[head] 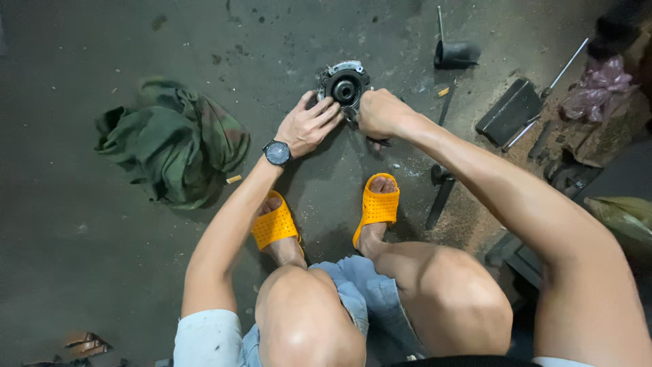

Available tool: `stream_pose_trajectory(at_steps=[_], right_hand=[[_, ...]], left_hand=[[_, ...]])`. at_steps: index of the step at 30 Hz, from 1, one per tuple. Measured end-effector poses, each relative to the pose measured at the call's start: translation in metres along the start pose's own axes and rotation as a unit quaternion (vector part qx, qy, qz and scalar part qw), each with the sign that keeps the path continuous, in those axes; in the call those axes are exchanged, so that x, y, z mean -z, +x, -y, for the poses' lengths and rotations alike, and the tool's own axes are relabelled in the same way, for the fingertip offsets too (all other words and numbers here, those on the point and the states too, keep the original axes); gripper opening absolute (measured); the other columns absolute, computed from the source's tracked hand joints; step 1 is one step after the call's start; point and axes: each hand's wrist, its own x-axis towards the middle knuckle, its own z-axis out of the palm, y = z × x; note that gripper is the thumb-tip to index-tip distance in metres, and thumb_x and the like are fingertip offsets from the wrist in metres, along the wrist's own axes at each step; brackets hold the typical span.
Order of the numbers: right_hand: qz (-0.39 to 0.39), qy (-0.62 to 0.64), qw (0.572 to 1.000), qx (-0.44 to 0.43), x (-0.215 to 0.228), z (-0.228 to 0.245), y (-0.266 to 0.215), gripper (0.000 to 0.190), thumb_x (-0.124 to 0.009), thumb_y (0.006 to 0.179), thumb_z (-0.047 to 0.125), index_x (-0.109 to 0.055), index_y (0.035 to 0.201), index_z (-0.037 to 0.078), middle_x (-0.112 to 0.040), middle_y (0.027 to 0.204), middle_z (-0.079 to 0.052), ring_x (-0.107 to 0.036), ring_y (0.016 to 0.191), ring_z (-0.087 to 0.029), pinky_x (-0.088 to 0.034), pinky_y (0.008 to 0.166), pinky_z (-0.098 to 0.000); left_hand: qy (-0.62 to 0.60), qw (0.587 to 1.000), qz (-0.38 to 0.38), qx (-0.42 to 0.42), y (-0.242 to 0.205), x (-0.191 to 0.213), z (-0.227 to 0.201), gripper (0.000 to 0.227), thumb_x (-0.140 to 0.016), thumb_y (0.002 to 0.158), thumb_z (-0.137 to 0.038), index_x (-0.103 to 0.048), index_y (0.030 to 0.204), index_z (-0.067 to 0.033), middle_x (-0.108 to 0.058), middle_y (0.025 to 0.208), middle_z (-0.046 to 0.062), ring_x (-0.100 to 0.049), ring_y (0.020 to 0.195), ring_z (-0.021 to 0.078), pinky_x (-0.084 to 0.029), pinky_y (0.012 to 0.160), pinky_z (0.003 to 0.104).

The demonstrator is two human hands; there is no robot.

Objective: The person sits on the floor and cleans a circular mechanical part with a green cloth. They then use pliers to remove a small metal ring from the part and place it on the floor.

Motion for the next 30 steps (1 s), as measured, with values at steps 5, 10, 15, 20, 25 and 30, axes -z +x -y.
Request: stream_pose_trajectory(at_steps=[5, 10, 15, 20, 25, 30], right_hand=[[-0.004, -0.013, 1.0, 0.004, -0.011, -0.01, 0.017, 0.038, -0.056, 0.088, 0.014, -0.063, 0.099, -0.021, -0.064, 0.085, -0.039, -0.065, 0.087, -0.051, -0.054, 0.061, -0.0577], [0.008, 0.009, 1.0, 0.0, -0.007, -0.007, 0.006, 0.037, -0.055, 0.089, 0.01, -0.061, 0.104, -0.023, -0.063, 0.081, -0.039, -0.066, 0.08, -0.05, -0.055, 0.057, -0.0572], [-0.004, 0.04, 0.999, -0.018, -0.028, -0.035, 0.046, 0.044, -0.05, 0.095, 0.015, -0.055, 0.111, -0.025, -0.064, 0.078, -0.036, -0.067, 0.07, -0.047, -0.053, 0.052, -0.0538], [-0.021, 0.049, 0.998, 0.018, -0.011, -0.024, -0.001, 0.043, -0.049, 0.098, 0.018, -0.057, 0.113, -0.021, -0.064, 0.083, -0.036, -0.067, 0.081, -0.046, -0.052, 0.062, -0.0565], [-0.309, 0.118, 0.93, 0.16, -0.054, -0.022, -0.067, 0.019, -0.05, 0.099, 0.01, -0.058, 0.094, -0.007, -0.062, 0.072, -0.031, -0.062, 0.074, -0.052, -0.045, 0.06, -0.0575], [-0.451, 0.057, 0.867, 0.205, -0.124, -0.053, -0.004, 0.019, -0.046, 0.102, 0.008, -0.058, 0.09, -0.002, -0.054, 0.06, -0.012, -0.062, 0.053, -0.028, -0.048, 0.047, -0.0376]], left_hand=[[-0.001, 1.0, 0.01, -0.006, -0.001, 0.0, -0.001, 0.025, -0.038, 0.099, -0.005, -0.063, 0.101, -0.0039, -0.056, 0.1, 0.013, -0.058, 0.098, 0.0299, -0.044, 0.088, 0.051], [0.0, 1.0, 0.02, -0.002, -0.003, -0.002, -0.002, 0.026, -0.037, 0.099, -0.006, -0.063, 0.102, -0.0048, -0.056, 0.101, 0.013, -0.058, 0.099, 0.03, -0.044, 0.088, 0.051], [-0.002, 0.999, 0.034, -0.007, -0.004, -0.002, 0.0, 0.026, -0.038, 0.1, -0.008, -0.064, 0.103, -0.0051, -0.057, 0.103, 0.014, -0.058, 0.102, 0.0299, -0.043, 0.09, 0.052], [0.041, 0.995, 0.051, 0.071, -0.017, -0.014, -0.012, 0.019, -0.06, 0.094, -0.02, -0.064, 0.109, -0.0093, -0.057, 0.107, 0.011, -0.057, 0.103, 0.0273, -0.044, 0.092, 0.048], [0.092, 0.984, 0.075, 0.133, -0.019, -0.007, -0.016, 0.034, -0.071, 0.09, -0.031, -0.061, 0.11, -0.0054, -0.056, 0.111, 0.013, -0.056, 0.106, 0.0288, -0.044, 0.092, 0.047], [0.065, 0.984, 0.087, 0.145, -0.022, -0.012, -0.016, 0.033, -0.07, 0.092, -0.029, -0.061, 0.11, -0.0033, -0.055, 0.11, 0.014, -0.056, 0.108, 0.0311, -0.045, 0.09, 0.044]])
